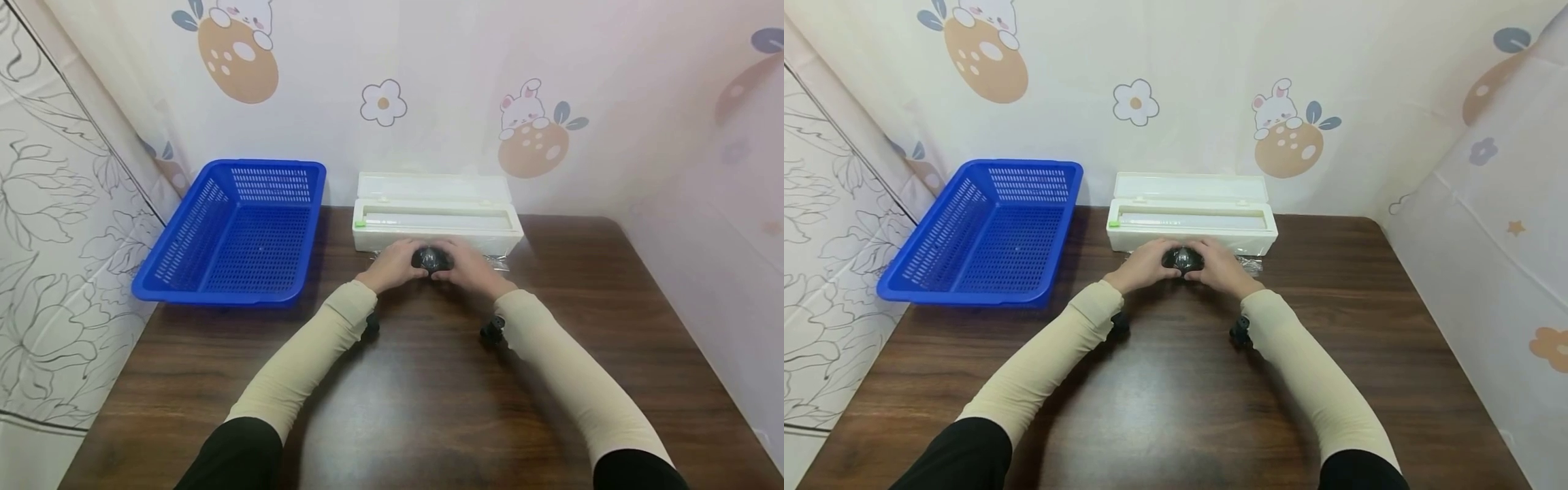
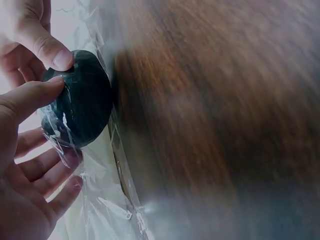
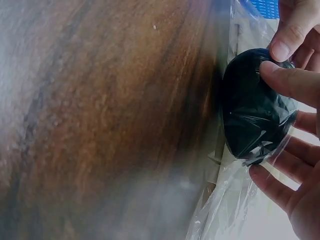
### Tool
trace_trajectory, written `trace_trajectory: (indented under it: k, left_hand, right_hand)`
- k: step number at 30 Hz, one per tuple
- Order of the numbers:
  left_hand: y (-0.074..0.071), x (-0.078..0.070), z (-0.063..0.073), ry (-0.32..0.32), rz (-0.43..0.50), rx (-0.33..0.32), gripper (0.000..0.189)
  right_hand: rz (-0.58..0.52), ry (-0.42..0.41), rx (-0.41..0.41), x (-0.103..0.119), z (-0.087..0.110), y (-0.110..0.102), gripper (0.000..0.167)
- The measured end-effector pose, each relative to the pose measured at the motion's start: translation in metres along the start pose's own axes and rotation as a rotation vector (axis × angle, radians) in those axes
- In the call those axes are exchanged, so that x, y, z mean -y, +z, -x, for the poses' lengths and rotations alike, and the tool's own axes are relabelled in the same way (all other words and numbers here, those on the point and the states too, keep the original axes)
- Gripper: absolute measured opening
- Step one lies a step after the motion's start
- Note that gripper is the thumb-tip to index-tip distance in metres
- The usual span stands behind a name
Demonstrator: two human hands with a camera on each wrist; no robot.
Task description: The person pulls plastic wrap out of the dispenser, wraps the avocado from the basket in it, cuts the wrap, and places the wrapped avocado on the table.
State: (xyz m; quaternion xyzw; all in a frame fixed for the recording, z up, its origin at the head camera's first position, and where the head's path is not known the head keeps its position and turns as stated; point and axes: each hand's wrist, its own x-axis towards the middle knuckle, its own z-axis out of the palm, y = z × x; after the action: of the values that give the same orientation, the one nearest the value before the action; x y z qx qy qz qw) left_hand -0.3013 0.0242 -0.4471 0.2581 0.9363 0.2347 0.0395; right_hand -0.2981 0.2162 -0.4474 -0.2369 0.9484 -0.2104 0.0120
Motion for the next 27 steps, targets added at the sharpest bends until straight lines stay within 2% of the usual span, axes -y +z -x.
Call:
trace_trajectory:
  k: [8,15,27]
  left_hand:
    - [-0.0035,-0.0033,-0.0018,-0.015,-0.046,0.006,0.06]
    - [-0.0058,-0.0051,-0.0017,-0.003,-0.08,0.005,0.06]
    - [-0.0038,-0.0028,0.0019,-0.001,-0.046,-0.031,0.058]
  right_hand:
    - [0.01,-0.03,0.002,0.0014,-0.001,-0.0024,0.068]
    - [0.001,-0.038,-0.01,0.0018,-0.0004,-0.0028,0.068]
    - [0.024,-0.012,-0.022,0.0053,0.0056,-0.0052,0.064]
